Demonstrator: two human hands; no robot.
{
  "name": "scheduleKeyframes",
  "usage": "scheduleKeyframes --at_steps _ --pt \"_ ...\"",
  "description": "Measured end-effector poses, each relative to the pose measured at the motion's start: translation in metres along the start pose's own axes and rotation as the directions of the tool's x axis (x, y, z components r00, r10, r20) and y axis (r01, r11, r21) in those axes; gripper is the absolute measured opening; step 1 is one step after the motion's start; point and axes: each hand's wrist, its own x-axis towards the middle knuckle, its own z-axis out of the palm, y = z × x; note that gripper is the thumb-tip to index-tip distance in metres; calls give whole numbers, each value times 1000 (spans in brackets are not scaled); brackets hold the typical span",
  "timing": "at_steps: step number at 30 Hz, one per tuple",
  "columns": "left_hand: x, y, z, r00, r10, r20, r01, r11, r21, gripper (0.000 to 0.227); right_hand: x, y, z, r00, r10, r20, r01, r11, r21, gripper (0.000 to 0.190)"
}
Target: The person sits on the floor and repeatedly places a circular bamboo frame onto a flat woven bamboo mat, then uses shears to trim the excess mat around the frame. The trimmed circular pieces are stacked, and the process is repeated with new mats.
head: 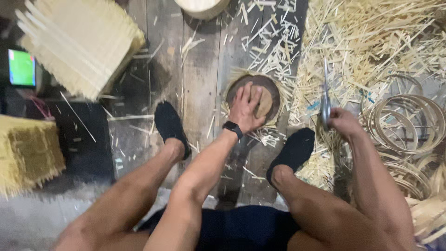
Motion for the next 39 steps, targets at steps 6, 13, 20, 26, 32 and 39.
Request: scheduleKeyframes --at_steps 6,13,20,26,32,39 --pt "-6 2 -8 994 -21 112 6 992 126 103 -68 -32 48 970 -240 -40 243 953 180 37" --pt "-14 24 7 968 -245 -49 245 969 -3 98 -104 -99 104 986 -115 119 62 924 376 43" --pt "-9 14 -10 993 -98 72 96 995 36 97 -89 -79 62 983 -181 -14 179 980 -92 50" --pt "-2 38 8 936 -315 -160 309 949 -64 109 -43 -41 46 682 -709 -181 364 543 -756 72" --pt "0 27 11 983 -182 -34 180 982 -58 108 -11 -34 47 885 -444 -140 135 533 -835 59" --pt "9 21 0 993 -53 102 56 998 -33 114 -14 -38 30 618 -769 -164 205 358 -911 68"
